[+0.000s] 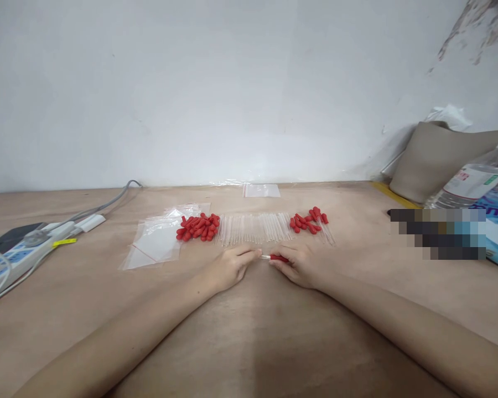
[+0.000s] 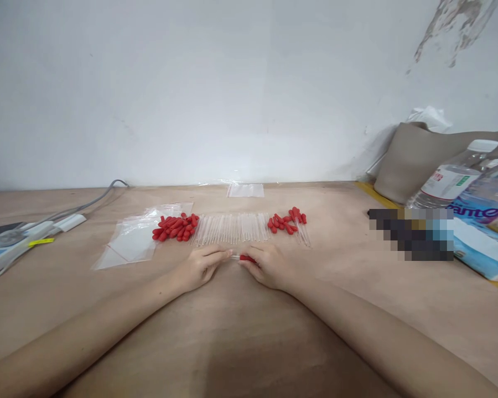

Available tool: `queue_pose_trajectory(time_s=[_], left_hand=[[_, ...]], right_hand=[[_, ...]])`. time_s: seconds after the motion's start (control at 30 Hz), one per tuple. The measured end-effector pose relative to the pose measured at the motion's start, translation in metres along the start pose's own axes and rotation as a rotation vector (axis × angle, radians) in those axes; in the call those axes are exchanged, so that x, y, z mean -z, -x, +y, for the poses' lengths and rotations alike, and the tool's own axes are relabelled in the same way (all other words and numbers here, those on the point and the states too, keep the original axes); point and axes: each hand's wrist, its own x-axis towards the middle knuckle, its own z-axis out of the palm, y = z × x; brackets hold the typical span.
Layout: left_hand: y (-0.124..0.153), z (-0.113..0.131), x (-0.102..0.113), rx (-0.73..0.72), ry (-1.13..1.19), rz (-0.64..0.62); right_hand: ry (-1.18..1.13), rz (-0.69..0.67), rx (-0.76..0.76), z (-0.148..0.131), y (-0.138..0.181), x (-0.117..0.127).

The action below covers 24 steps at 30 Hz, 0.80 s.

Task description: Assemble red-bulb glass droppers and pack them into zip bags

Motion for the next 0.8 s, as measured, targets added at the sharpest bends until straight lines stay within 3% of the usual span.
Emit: queue_pose_trajectory(time_s=[0.53, 0.7, 0.8], left_hand=[[-0.002, 0.0, 0.0, 0.029, 0.003, -0.021], [-0.004, 0.002, 0.0, 0.093, 0.057, 0.008], [-0.005, 0.003, -0.001, 0.146, 0.087, 0.048]], right_hand=[[0.1, -0.052, 0.035, 0.0, -0.008, -0.006], [-0.073, -0.036, -0.008, -0.003, -0.013, 0.005], [-0.285, 0.066, -0.187, -0.005, -0.018, 0.011]])
